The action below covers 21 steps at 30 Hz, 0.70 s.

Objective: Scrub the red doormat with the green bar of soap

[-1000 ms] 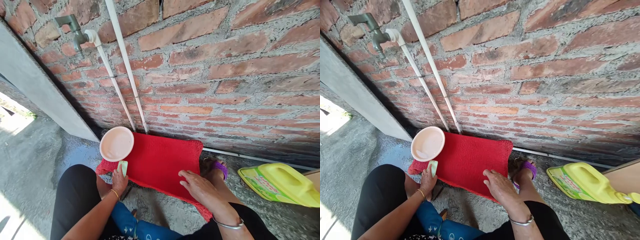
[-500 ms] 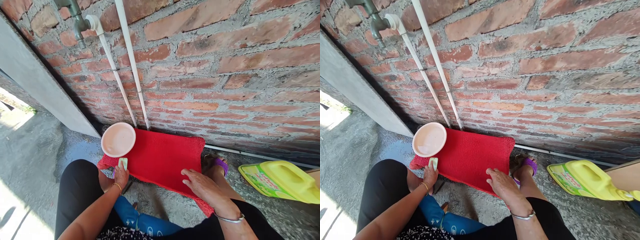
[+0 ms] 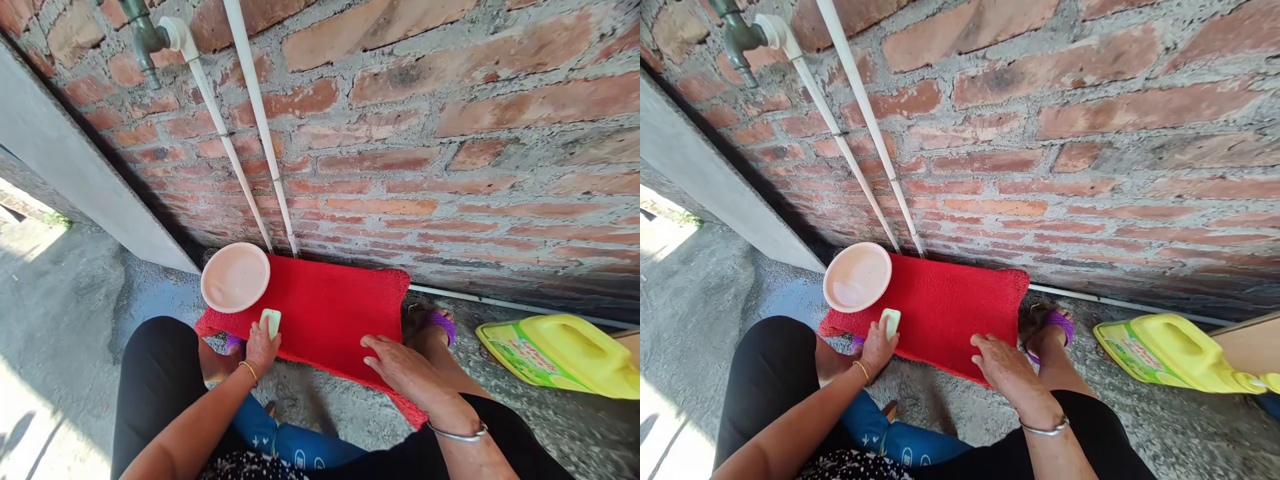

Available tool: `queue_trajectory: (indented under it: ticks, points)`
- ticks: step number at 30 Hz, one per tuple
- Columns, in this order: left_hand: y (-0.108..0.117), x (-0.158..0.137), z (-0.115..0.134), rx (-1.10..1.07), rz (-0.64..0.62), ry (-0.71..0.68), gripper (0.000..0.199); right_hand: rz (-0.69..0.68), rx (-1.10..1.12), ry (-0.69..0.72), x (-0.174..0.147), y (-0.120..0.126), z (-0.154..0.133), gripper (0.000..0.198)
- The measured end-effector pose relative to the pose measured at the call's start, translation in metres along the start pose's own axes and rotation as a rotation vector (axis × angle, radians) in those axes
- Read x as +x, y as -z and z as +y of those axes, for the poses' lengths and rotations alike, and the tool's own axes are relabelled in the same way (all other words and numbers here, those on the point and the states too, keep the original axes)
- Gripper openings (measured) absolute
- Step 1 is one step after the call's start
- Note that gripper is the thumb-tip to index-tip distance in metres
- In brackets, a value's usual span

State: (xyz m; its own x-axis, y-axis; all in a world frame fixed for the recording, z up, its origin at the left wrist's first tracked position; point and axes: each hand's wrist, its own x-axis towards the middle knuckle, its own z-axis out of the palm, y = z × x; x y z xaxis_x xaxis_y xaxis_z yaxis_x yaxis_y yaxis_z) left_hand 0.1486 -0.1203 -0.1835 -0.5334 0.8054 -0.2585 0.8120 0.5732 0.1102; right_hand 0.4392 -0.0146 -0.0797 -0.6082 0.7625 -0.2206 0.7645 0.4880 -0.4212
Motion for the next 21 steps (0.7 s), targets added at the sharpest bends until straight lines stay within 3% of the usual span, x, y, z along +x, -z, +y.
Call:
queue_trajectory:
  ticks: [3, 7, 12, 16, 19, 21]
  points:
    - [0.016, 0.025, -0.007, 0.005, 0.034, 0.150, 0.058, -0.076, -0.022, -0.003, -0.002, 0.003, -0.001, 0.033]
    - [0.010, 0.022, 0.016, 0.011, -0.008, 0.217, 0.063, -0.091, -0.007, -0.014, -0.005, 0.004, 0.002, 0.036]
    - [-0.012, -0.012, 0.077, -0.014, -0.104, -0.018, 0.066, -0.076, -0.001, -0.031, -0.007, 0.000, 0.012, 0.035]
    - [-0.019, -0.038, 0.125, -0.044, -0.288, -0.246, 0.070, -0.077, -0.012, -0.042, -0.004, 0.004, 0.008, 0.034]
    - [-0.015, -0.049, 0.137, -0.040, -0.402, -0.373, 0.073, -0.159, -0.030, -0.087, -0.001, 0.010, -0.002, 0.033]
    - [-0.008, -0.048, 0.127, -0.009, -0.367, -0.376, 0.070, -0.192, -0.039, -0.115, 0.000, 0.014, -0.007, 0.033]
